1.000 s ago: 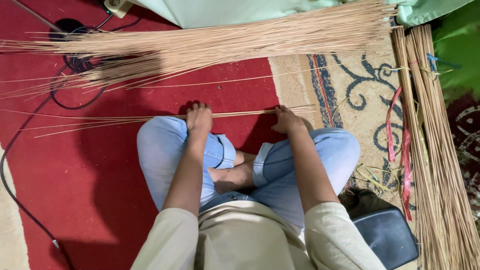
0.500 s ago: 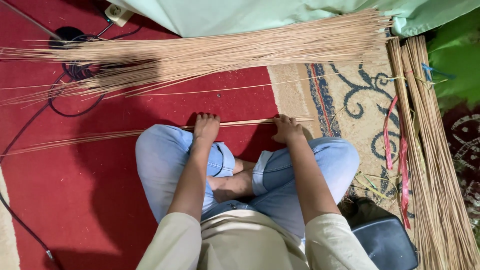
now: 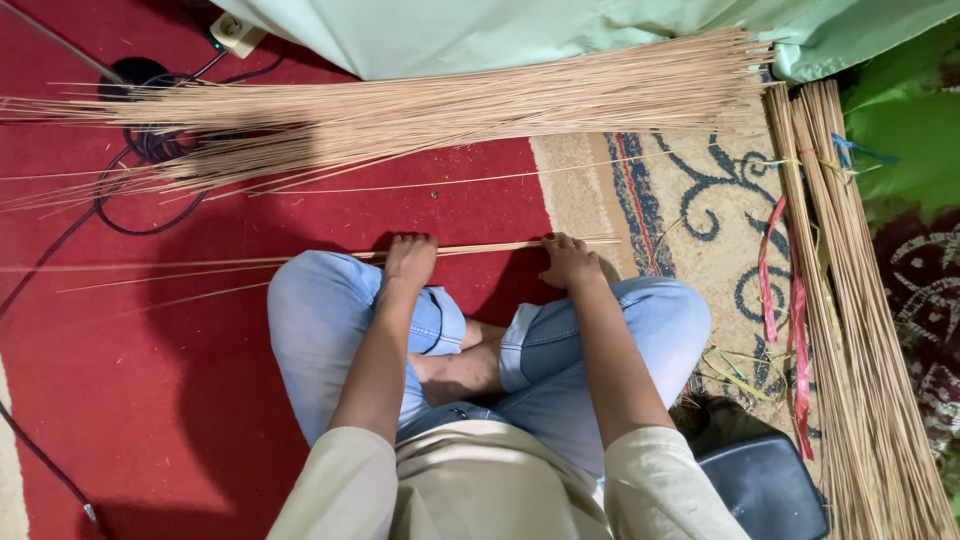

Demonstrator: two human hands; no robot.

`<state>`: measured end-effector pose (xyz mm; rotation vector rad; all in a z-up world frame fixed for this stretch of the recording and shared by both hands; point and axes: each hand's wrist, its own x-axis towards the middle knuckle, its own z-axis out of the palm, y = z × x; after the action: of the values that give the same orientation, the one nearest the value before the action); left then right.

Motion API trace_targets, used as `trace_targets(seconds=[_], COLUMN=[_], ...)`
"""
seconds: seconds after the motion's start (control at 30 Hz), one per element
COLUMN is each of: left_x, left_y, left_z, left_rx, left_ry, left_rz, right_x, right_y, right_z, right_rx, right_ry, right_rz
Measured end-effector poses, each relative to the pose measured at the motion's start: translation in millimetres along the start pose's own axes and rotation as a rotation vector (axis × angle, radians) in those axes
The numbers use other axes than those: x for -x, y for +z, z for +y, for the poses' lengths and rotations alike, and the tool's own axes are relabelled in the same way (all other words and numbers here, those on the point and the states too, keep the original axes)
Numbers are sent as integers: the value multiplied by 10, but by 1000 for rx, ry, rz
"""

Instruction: The person sorts and aligns thin wooden sticks on a rug.

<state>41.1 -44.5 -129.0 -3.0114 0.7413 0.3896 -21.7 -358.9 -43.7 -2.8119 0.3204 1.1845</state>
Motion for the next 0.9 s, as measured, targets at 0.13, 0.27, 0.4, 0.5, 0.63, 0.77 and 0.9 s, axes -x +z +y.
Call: trace_targets(seconds=[0.13, 0.27, 0.4, 0.5, 0.63, 0.77, 0.9], left_x=[229, 602, 933, 1046, 1160, 1262, 1227], left_y=[-557, -1031, -1332, -1264, -1240, -1256, -1326], left_z=[-38, -126, -293, -371, -507, -576, -469], left_rx=[212, 255, 296, 212, 215, 244, 266], left_ry=[-43, 30, 8, -19, -66, -80, -10], left_rz=[15, 381, 363, 482, 559, 663, 705], right_x=[-110, 271, 151, 585, 1115, 1285, 1308], right_y=[56, -176, -172, -432, -825, -914, -724], right_z=[73, -14, -11, -89, -63, 291, 602], right_rx=[57, 94, -9, -73, -88, 7, -401], right_ry=[-1, -147, -251, -246, -271, -188, -244], right_rz=[162, 354, 287, 196, 198, 385, 494])
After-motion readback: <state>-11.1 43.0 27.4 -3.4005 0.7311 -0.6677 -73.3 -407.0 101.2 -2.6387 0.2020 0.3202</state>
